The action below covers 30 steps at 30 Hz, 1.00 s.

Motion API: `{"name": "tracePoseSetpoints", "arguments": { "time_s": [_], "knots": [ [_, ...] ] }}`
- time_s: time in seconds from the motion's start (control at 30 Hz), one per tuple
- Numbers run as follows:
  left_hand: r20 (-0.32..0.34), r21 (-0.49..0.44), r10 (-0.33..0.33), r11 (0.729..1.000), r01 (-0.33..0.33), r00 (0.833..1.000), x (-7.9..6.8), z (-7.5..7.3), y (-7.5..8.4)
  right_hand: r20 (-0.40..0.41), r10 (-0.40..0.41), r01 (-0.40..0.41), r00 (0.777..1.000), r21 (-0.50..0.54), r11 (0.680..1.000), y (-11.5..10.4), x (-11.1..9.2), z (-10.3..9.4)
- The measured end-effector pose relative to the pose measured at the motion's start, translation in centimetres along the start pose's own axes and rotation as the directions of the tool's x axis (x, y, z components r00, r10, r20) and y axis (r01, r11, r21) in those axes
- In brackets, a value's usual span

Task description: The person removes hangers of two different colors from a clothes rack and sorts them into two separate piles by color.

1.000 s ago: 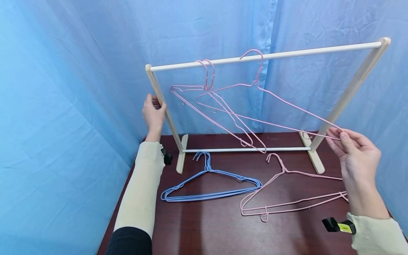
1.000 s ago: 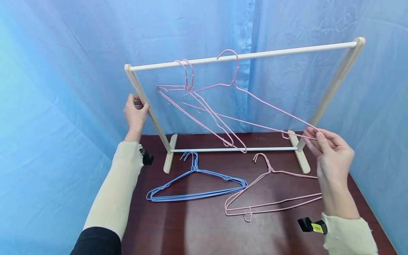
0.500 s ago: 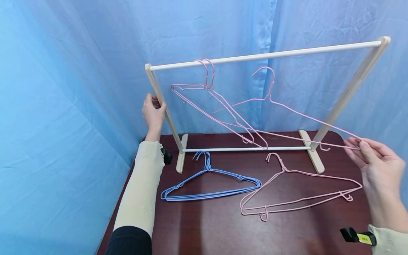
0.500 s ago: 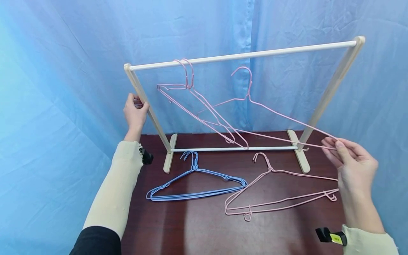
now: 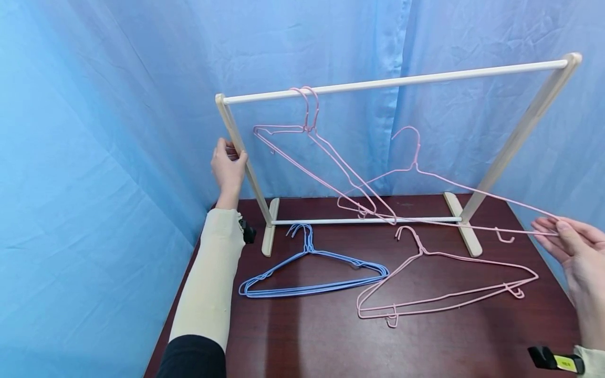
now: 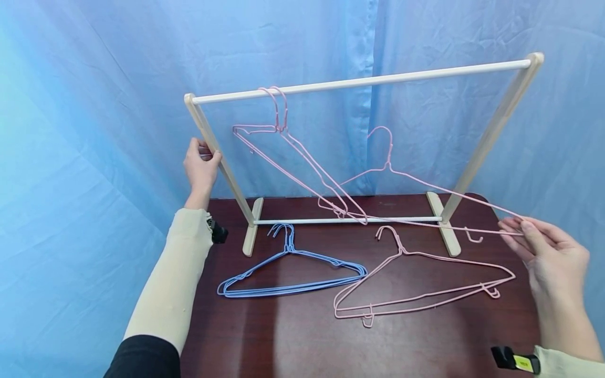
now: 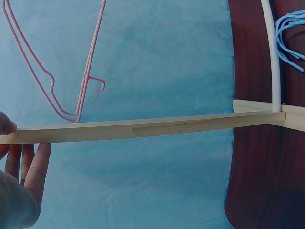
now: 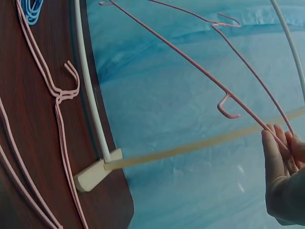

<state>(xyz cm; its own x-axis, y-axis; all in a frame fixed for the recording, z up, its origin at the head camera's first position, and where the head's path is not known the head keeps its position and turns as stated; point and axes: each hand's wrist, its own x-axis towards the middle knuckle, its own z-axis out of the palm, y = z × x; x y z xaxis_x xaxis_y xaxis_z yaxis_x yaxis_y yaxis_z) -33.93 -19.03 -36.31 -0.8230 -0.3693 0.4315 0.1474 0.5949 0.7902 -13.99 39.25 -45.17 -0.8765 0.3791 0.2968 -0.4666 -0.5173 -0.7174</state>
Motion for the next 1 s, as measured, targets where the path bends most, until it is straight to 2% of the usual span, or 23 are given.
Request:
{"name": "tracePoseSetpoints", "arguments": {
  "time_s": [0.1, 0.27, 0.33, 0.43, 0.5, 0.53, 0.6, 0.67, 0.73, 0.77, 0.8, 0.9, 1.0],
  "knots": [
    [0.0, -0.001, 0.0, 1.0, 0.0, 1.0, 0.0, 0.0, 0.0, 0.034, -0.006, 0.006, 0.999, -0.001, 1.0, -0.1, 0.1, -1.6],
    [0.006, 0.001, 0.003, 1.0, -0.003, 1.0, 0.0, -0.1, 0.2, 0.136, 0.01, -0.016, 0.991, 0.04, 0.999, -0.3, 0.5, -4.5],
    [0.008, 0.003, 0.002, 1.0, -0.002, 1.0, -0.1, -0.1, 0.2, 0.142, 0.035, -0.036, 0.989, 0.008, 0.999, -0.4, 0.6, -5.7],
    [0.008, 0.007, -0.001, 1.0, 0.001, 1.0, -0.1, 0.0, 0.2, 0.134, 0.081, -0.068, 0.988, -0.096, 0.993, -0.7, 0.8, -7.9],
    [0.009, 0.007, -0.006, 1.0, 0.006, 1.0, -0.1, 0.0, 0.2, 0.128, 0.138, -0.12, 0.982, -0.135, 0.984, -1.0, 1.0, -9.4],
    [0.01, 0.007, -0.009, 1.0, 0.009, 1.0, 0.0, 0.0, 0.2, 0.145, 0.17, -0.154, 0.975, -0.118, 0.981, -1.1, 1.1, -10.2],
    [0.009, 0.007, -0.012, 1.0, 0.012, 1.0, 0.0, 0.0, 0.2, 0.219, 0.257, -0.264, 0.941, 0.003, 0.965, -1.3, 1.6, -11.8],
    [0.009, 0.008, -0.013, 1.0, 0.013, 1.0, 0.0, 0.0, 0.2, 0.296, 0.351, -0.397, 0.888, 0.113, 0.911, -1.5, 2.2, -13.2],
    [0.01, 0.008, -0.013, 1.0, 0.013, 1.0, 0.0, 0.0, 0.2, 0.349, 0.423, -0.497, 0.836, 0.157, 0.853, -1.6, 2.8, -14.8],
    [0.01, 0.008, -0.012, 1.0, 0.012, 1.0, 0.0, 0.0, 0.3, 0.361, 0.449, -0.528, 0.817, 0.158, 0.834, -1.6, 3.0, -15.6],
    [0.01, 0.007, -0.011, 1.0, 0.011, 1.0, 0.0, -0.1, 0.3, 0.363, 0.466, -0.542, 0.807, 0.143, 0.828, -1.6, 3.1, -16.3],
    [0.012, 0.003, -0.009, 1.0, 0.009, 1.0, 0.0, -0.1, 0.3, 0.324, 0.496, -0.544, 0.806, 0.073, 0.836, -1.5, 3.2, -18.4],
    [0.013, 0.002, -0.007, 1.0, 0.007, 1.0, -0.1, -0.2, 0.3, 0.381, 0.509, -0.592, 0.772, 0.14, 0.794, -1.3, 3.1, -19.9]
  ]
}}
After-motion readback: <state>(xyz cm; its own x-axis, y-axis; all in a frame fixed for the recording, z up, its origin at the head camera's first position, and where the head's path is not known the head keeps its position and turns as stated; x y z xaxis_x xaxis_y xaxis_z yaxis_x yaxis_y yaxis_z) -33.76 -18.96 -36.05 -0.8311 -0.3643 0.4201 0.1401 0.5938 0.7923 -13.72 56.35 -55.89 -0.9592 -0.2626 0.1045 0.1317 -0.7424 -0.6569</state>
